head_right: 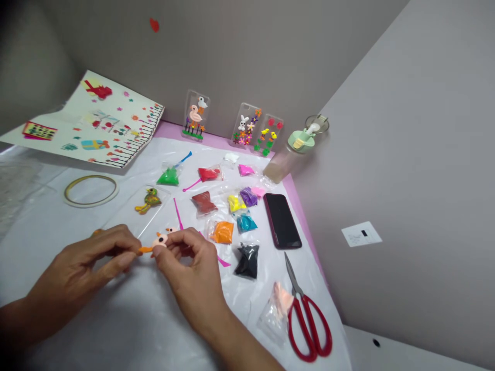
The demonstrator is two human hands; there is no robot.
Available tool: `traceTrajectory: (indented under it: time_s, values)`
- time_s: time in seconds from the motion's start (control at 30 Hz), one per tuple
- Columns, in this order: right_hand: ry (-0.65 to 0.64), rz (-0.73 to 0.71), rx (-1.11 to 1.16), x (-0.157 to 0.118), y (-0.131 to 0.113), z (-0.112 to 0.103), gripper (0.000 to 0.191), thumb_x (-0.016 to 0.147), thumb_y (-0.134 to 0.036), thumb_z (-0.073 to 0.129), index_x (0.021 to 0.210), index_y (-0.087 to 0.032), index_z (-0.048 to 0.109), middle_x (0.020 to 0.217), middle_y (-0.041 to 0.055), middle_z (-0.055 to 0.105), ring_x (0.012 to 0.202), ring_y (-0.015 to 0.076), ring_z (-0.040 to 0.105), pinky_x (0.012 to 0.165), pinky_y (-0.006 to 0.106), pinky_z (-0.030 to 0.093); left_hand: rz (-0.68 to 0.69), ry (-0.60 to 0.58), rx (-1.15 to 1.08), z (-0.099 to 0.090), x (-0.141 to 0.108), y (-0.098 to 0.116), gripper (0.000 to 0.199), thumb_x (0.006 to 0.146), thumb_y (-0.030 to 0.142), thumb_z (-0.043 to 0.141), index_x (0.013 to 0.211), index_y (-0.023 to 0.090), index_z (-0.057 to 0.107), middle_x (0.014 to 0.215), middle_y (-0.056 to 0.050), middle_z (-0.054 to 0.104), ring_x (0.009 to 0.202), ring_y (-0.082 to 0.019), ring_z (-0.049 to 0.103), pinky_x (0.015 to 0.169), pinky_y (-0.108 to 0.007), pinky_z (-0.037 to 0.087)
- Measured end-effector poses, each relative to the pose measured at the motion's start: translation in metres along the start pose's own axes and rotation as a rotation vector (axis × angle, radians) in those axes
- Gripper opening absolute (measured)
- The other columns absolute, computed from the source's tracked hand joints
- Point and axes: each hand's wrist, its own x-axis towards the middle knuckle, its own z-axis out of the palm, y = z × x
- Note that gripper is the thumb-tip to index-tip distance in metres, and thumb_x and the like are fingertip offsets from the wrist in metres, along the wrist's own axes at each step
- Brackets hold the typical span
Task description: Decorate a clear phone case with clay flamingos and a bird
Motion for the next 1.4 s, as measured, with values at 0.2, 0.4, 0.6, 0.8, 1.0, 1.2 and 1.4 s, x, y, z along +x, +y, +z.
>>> traceTrajectory:
  time_s: [0.2, 0.4, 0.6, 0.8, 1.0, 1.2, 1.4]
  values:
    - [0.023, -0.035, 0.001, 0.000, 0.001, 0.000, 0.010, 0.082, -0.029, 0.075, 0.076, -0.021, 0.072, 0.078, -0.0007, 0.068, 0.074, 0.0159, 0.059, 0.073, 0.030, 0.049, -0.142, -0.158, -0.109, 0.003, 0.005, -0.006, 0.028, 0.088, 0.055, 0.071, 0.094, 0.028, 0.072, 0.071, 0.003, 0.060, 0.068, -0.019, 0.058, 0.064, -0.029, 0.046]
    - [0.004, -0.024, 0.010, 0.000, 0.000, 0.001, 0.011, 0.082, -0.030, 0.074, 0.077, -0.021, 0.072, 0.080, -0.0002, 0.068, 0.075, 0.0159, 0.060, 0.073, 0.030, 0.048, -0.261, -0.263, -0.287, 0.009, 0.003, -0.008, 0.033, 0.090, 0.059, 0.067, 0.093, 0.027, 0.069, 0.065, 0.005, 0.058, 0.064, -0.017, 0.058, 0.064, -0.028, 0.046]
    - [0.012, -0.035, 0.004, -0.001, 0.001, 0.002, 0.011, 0.081, -0.030, 0.075, 0.076, -0.021, 0.071, 0.078, -0.0012, 0.066, 0.073, 0.0149, 0.059, 0.072, 0.029, 0.049, -0.256, -0.264, -0.302, 0.008, 0.003, -0.008, 0.035, 0.094, 0.060, 0.064, 0.085, 0.026, 0.067, 0.061, 0.005, 0.059, 0.064, -0.017, 0.057, 0.063, -0.027, 0.044]
    - [0.007, -0.048, -0.009, -0.001, 0.002, 0.003, 0.010, 0.082, -0.029, 0.075, 0.076, -0.021, 0.071, 0.079, -0.0008, 0.067, 0.074, 0.0152, 0.061, 0.071, 0.028, 0.051, -0.243, -0.284, -0.328, 0.009, 0.003, -0.013, 0.031, 0.096, 0.056, 0.065, 0.088, 0.026, 0.068, 0.062, 0.005, 0.058, 0.063, -0.015, 0.056, 0.063, -0.026, 0.044]
    - [0.006, -0.039, -0.016, -0.001, 0.002, 0.003, 0.010, 0.082, -0.029, 0.075, 0.076, -0.021, 0.072, 0.079, -0.0006, 0.067, 0.074, 0.0154, 0.060, 0.071, 0.029, 0.050, -0.256, -0.348, -0.353, 0.005, 0.006, -0.008, 0.030, 0.097, 0.056, 0.063, 0.092, 0.027, 0.068, 0.064, 0.006, 0.057, 0.066, -0.016, 0.060, 0.066, -0.026, 0.046]
    - [-0.006, -0.040, -0.005, -0.001, 0.002, 0.002, 0.009, 0.082, -0.028, 0.074, 0.078, -0.021, 0.072, 0.080, -0.0007, 0.067, 0.075, 0.0153, 0.060, 0.072, 0.029, 0.050, -0.245, -0.390, -0.309, 0.000, 0.007, -0.009, 0.035, 0.100, 0.059, 0.055, 0.092, 0.027, 0.067, 0.064, 0.004, 0.062, 0.070, -0.018, 0.061, 0.071, -0.028, 0.045]
    - [-0.013, -0.057, -0.002, -0.002, 0.005, 0.003, 0.007, 0.082, -0.026, 0.075, 0.078, -0.021, 0.072, 0.080, -0.0011, 0.066, 0.074, 0.0147, 0.060, 0.072, 0.028, 0.050, -0.274, -0.346, -0.335, 0.005, 0.004, -0.014, 0.033, 0.099, 0.058, 0.060, 0.092, 0.027, 0.065, 0.062, 0.006, 0.059, 0.068, -0.016, 0.059, 0.070, -0.026, 0.047]
